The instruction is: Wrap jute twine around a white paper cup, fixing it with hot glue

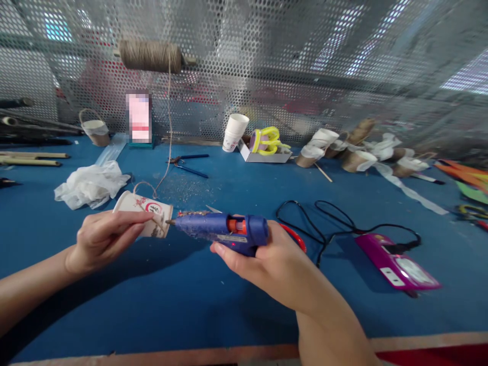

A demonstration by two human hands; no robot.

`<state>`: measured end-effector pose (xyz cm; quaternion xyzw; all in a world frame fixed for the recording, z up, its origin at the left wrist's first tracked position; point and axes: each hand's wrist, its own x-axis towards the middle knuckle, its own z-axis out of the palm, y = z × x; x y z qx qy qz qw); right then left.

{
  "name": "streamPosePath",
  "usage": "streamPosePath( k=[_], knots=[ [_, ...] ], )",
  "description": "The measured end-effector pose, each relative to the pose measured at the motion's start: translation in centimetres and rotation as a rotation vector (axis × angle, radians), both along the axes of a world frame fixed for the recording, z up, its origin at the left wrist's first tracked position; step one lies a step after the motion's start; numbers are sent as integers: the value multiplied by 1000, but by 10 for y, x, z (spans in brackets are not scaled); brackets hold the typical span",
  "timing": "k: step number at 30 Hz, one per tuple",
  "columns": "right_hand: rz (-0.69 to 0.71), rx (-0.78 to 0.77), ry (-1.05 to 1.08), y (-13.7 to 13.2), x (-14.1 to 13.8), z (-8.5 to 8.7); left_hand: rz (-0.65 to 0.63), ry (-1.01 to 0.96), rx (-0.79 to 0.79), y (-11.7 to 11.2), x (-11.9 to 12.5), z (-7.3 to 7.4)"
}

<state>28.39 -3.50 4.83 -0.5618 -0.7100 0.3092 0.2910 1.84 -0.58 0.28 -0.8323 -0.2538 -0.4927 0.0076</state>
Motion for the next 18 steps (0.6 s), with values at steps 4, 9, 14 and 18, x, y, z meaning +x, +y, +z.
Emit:
streamPosePath(
  k=[4, 9, 14, 18],
  knots=[
    [-43, -76, -30, 2, -3, 0, -29, 18, 45, -1, 1, 2],
    [-44, -102, 26, 12, 0, -2, -44, 22, 65, -2, 1, 3],
    [-292, 8, 126, 50, 8, -6, -48, 0, 45, -4, 2, 3],
    [-434, -44, -307, 89, 15, -20, -18, 1, 66, -4, 2, 2]
  ],
)
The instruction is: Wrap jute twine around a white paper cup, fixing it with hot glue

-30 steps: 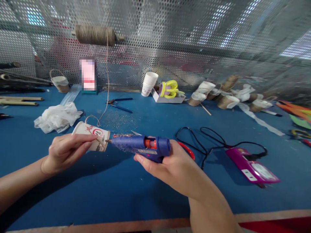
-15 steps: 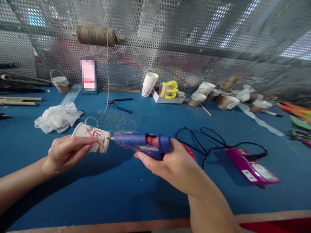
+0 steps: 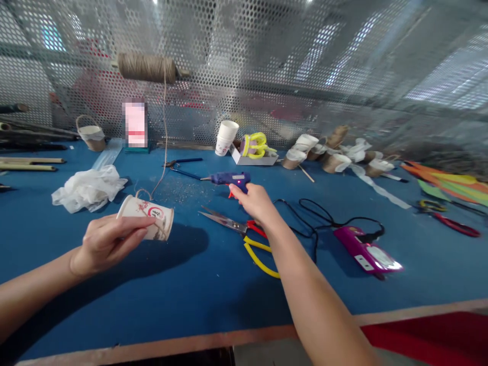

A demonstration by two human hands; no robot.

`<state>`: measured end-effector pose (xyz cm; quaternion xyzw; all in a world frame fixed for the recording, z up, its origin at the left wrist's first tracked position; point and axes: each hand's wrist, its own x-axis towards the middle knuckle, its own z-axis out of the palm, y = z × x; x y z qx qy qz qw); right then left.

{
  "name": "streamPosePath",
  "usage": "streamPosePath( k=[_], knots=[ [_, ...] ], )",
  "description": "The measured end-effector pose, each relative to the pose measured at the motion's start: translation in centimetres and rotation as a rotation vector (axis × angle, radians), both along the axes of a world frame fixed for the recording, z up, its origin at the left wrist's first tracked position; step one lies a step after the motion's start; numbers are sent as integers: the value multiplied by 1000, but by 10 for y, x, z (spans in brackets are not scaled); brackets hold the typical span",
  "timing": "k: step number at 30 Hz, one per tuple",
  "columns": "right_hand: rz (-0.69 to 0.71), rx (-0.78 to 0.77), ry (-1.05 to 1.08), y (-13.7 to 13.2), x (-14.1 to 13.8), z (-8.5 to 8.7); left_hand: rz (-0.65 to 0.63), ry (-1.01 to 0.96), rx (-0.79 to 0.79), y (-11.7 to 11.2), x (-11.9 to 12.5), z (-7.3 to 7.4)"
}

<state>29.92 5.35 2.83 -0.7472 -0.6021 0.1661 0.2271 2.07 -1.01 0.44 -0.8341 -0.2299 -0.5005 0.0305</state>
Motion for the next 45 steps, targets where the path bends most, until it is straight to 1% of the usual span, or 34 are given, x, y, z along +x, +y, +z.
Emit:
streamPosePath(
  k=[3, 6, 8, 10, 12, 13, 14, 15, 16, 17, 19, 20, 22, 24, 26, 29, 32, 35, 37, 41, 45],
  knots=[
    [-15, -44, -73, 20, 4, -16, 2, 2, 14, 0, 0, -1],
    [-40, -52, -132, 28, 3, -26, -5, 14, 32, -1, 0, -1],
    [-54, -14, -181, 25, -3, -23, -15, 21, 44, -2, 0, -1],
    [-33, 43, -225, 16, -15, -14, -27, 26, 50, -3, 1, -1],
    [94, 72, -197, 1, -33, -1, -42, 39, 49, -4, 2, -2],
    [231, 65, -139, -7, -43, 5, -51, 51, 43, -4, 3, -3],
    [471, 32, 40, -16, -54, 11, -62, 64, 37, -4, 3, -4],
    [671, 1, 211, -24, -65, 16, -73, 78, 29, -4, 4, -5],
    [802, -7, 336, -31, -75, 20, -88, 89, 22, -4, 5, -7],
    [875, -16, 405, -37, -84, 22, -108, 97, 16, -3, 6, -8],
    [935, -34, 484, -45, -97, 21, -159, 106, 5, -3, 8, -11],
    [918, -38, 518, -46, -102, 19, -184, 105, 0, -3, 9, -12],
    [813, -50, 630, -47, -106, 14, -209, 104, -10, -4, 9, -12],
    [676, -60, 761, -47, -105, 11, -193, 113, -37, -5, 9, -12],
    [598, -57, 859, -48, -101, 11, -178, 93, -99, -6, 8, -10],
    [542, 8, 919, -52, -91, 18, -198, -16, -259, -7, 8, -8],
    [467, 89, 1000, -53, -81, 22, -217, -102, -449, -9, 9, -6],
    [411, 134, 1076, -52, -76, 19, -218, -151, -613, -12, 10, -7],
    [385, 142, 1091, -50, -74, 16, -220, -186, -676, -13, 10, -8],
    [387, 159, 1069, -50, -75, 14, -241, -198, -697, -15, 11, -9],
    [394, 168, 994, -49, -77, 12, -253, -169, -637, -15, 11, -8]
  ],
)
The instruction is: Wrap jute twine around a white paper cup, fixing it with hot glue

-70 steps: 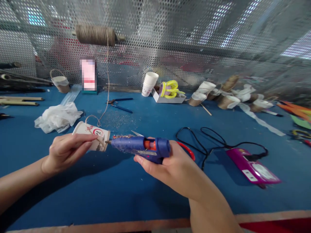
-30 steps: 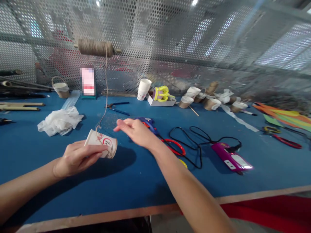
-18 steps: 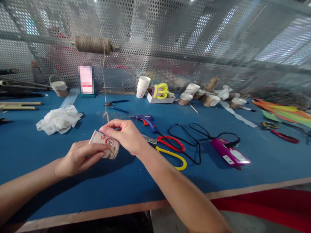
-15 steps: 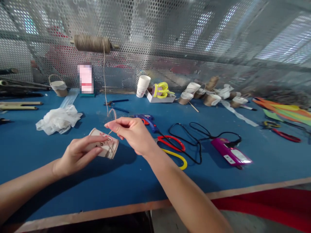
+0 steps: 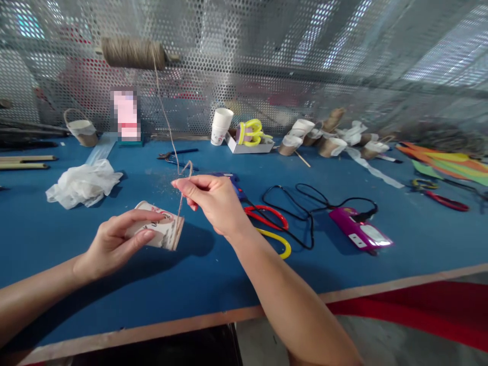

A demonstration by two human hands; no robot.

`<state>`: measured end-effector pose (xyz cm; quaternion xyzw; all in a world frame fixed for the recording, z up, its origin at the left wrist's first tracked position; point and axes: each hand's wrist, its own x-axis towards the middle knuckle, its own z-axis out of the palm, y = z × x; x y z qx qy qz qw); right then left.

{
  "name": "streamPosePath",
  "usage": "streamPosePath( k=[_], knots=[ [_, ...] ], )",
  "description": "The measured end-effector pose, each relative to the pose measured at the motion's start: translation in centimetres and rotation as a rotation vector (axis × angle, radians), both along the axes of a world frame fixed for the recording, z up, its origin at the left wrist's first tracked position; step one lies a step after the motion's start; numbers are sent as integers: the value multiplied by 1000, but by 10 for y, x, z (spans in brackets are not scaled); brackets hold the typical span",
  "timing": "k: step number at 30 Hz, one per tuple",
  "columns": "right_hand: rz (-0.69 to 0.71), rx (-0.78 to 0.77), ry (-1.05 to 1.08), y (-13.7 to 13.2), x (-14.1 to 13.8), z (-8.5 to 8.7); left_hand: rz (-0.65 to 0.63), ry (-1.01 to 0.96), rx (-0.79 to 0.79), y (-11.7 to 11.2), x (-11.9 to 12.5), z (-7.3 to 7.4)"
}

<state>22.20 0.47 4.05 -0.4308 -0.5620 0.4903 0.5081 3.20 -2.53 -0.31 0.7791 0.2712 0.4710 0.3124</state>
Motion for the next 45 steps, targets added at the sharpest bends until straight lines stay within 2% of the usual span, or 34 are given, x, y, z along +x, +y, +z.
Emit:
streamPosePath(
  k=[12, 19, 29, 37, 45],
  knots=[
    [-20, -25, -195, 5, 2, -9, 102, 1, 157, -4, -4, 4],
    [48, -30, -269, 4, -1, -13, 128, -18, 252, -5, -4, 7],
    [119, -148, -184, 1, -10, -19, 157, -65, 301, -6, -4, 8],
    [146, -369, 45, -2, -19, -18, 232, -107, 134, -8, -3, 6],
    [241, -400, 52, -4, -15, -15, 189, 13, 388, -5, -6, 6]
  ],
)
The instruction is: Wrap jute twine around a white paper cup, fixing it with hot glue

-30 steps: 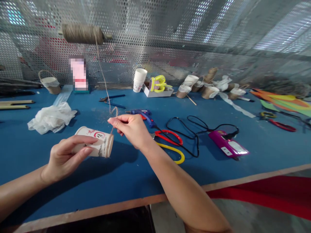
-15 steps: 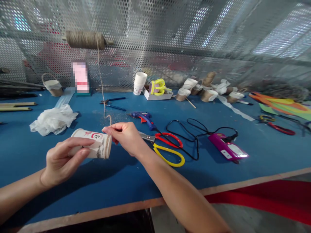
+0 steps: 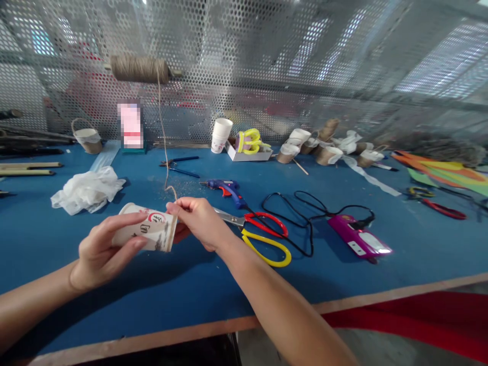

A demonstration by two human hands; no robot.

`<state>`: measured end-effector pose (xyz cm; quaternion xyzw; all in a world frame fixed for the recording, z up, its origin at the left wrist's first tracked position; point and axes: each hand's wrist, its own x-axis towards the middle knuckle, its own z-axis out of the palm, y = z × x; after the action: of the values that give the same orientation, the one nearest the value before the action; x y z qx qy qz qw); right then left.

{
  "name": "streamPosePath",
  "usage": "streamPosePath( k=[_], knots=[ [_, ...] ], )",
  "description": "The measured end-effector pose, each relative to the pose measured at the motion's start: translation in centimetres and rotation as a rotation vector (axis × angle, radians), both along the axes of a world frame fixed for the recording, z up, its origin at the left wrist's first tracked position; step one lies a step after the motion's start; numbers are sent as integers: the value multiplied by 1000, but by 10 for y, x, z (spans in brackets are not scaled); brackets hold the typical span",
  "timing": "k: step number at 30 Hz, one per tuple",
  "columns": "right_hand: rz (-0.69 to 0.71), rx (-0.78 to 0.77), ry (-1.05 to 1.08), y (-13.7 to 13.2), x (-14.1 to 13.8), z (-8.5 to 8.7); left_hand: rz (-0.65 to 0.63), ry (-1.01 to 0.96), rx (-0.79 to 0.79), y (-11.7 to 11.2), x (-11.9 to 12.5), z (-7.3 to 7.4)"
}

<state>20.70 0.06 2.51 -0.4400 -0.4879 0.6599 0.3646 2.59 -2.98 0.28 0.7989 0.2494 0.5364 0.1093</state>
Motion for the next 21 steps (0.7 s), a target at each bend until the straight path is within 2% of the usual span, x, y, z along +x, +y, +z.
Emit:
streamPosePath(
  k=[4, 7, 10, 13, 15, 18, 21],
  knots=[
    [61, -17, 13, 0, 2, 1, -46, 76, 159, 4, -1, -3],
    [22, 51, 20, 1, 4, 0, -58, 93, 159, 6, 0, -11],
    [-79, 137, 16, 4, 6, 1, 15, 22, -93, 7, 1, -15],
    [-124, 179, -10, 5, 7, 1, -23, -30, -403, 7, 2, -9],
    [-124, 218, -51, 5, 8, 2, -36, -39, -477, 7, 3, -2],
    [-140, 332, -190, 4, 8, 1, -120, -59, -572, 8, 3, 9],
    [-156, 452, -303, 3, 7, 0, -138, -124, -687, 8, 5, 14]
  ],
)
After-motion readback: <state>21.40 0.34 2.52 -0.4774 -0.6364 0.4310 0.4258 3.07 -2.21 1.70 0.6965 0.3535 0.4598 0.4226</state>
